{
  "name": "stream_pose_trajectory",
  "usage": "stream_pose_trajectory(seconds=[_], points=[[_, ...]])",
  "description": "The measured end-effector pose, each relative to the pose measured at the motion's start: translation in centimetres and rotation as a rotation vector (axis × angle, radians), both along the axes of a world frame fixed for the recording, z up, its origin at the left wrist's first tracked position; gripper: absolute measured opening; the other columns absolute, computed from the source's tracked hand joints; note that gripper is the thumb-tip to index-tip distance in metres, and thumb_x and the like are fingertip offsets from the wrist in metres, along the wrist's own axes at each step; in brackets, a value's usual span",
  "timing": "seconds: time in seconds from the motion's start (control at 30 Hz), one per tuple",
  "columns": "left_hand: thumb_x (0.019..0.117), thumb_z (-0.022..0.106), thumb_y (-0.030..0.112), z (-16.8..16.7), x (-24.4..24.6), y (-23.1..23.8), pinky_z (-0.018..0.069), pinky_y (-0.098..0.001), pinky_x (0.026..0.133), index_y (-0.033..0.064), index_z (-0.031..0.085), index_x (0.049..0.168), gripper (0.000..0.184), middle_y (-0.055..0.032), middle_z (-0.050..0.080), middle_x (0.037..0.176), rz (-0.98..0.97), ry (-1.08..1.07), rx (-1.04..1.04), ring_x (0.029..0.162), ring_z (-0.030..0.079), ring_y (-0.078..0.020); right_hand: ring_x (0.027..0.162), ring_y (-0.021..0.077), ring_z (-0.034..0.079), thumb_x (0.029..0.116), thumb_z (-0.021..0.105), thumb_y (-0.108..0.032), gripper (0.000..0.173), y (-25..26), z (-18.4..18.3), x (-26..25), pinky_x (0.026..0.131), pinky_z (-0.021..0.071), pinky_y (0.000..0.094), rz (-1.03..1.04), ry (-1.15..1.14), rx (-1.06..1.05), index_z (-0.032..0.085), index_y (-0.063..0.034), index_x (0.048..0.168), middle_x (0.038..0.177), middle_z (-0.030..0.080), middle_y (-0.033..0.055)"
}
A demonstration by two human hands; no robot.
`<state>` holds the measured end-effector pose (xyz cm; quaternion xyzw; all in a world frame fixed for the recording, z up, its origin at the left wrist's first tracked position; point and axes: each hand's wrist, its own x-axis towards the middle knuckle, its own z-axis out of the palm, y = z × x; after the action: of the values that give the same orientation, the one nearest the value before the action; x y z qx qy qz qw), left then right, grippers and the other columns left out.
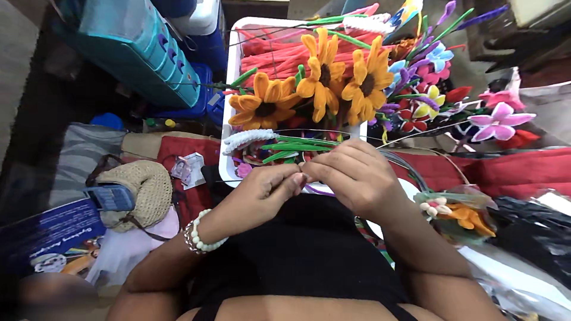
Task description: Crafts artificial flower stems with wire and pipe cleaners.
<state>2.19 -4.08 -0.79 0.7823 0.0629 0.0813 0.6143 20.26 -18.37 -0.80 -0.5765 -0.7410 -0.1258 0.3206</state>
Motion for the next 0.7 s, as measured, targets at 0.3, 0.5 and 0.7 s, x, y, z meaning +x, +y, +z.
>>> stream_pose_trajectory(seconds=[0.3, 0.5, 0.7], points=[[0.1091, 0.046, 0.016, -0.2, 0.0, 0.3, 0.0379, -0.0106, 0.058, 0.0049, 0.065, 0.093, 0.027, 0.0067, 0.053, 0.073, 0.088, -0.060, 0.078, 0.064, 0.046, 0.0048, 0.107, 0.0190, 0.063, 0.0983, 0.070, -0.014, 0.008, -0.8, 0.1, 0.4, 0.106, 0.0404, 0.0409, -0.159, 0.094, 0.143, 0.073, -0.0106, 0.104, 0.107, 0.071, 0.0069], [0.1092, 0.046, 0.016, -0.2, 0.1, 0.2, 0.0381, -0.0101, 0.059, 0.0060, 0.065, 0.092, 0.028, 0.0081, 0.053, 0.072, 0.084, -0.064, 0.035, 0.064, 0.046, 0.0055, 0.110, 0.0182, 0.061, 0.0973, 0.070, -0.011, 0.009, -0.3, -0.5, -0.1, 0.111, 0.0354, 0.0428, -0.112, 0.073, 0.132, 0.074, -0.0112, 0.106, 0.109, 0.070, 0.0054], [0.1090, 0.046, 0.015, -0.3, 0.2, 0.1, 0.0376, -0.0106, 0.058, 0.0053, 0.064, 0.091, 0.027, 0.0076, 0.053, 0.072, 0.083, -0.093, 0.013, 0.064, 0.046, 0.0051, 0.111, 0.0180, 0.059, 0.0961, 0.072, -0.014, 0.007, -0.2, -0.9, -0.5, 0.111, 0.0339, 0.0435, -0.135, 0.074, 0.186, 0.072, -0.0125, 0.102, 0.108, 0.067, 0.0044]])
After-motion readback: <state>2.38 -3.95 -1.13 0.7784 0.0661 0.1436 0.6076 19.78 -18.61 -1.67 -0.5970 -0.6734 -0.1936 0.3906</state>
